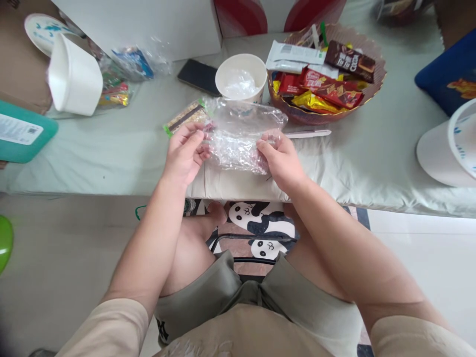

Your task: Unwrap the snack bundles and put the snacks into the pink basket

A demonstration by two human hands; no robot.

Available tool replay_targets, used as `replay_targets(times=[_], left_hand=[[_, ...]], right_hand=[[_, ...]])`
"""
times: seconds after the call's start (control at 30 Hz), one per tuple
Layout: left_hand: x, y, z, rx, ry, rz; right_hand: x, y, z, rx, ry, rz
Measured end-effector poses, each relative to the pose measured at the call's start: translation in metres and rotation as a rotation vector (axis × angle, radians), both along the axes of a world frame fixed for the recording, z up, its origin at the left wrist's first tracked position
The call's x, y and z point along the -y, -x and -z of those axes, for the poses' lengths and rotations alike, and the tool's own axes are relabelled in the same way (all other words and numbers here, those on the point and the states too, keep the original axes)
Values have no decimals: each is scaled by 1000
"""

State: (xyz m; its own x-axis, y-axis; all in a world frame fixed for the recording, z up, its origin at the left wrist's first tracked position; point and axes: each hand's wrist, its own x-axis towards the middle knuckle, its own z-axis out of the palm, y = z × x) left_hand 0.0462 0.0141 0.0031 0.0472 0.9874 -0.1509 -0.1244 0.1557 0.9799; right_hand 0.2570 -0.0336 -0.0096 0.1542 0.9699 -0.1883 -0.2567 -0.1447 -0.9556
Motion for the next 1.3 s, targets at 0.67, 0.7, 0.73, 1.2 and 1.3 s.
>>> replay_targets(times=[0.67,0.7,0.73,1.2,1.3], left_hand=[[15,-4,-12,51,392,144],[15,-3,-13,61,383,180],[16,-2,-13,69,377,217],[11,-9,-7,188,241,-26],[12,-8,-8,278,187,-17]], right_hand=[[5,3,2,220,-144,-11],[5,3,3,212,-138,-3],[4,4,3,208,-135,3],[5,6,2,254,-194,125],[7,7,2,297,-211,102]])
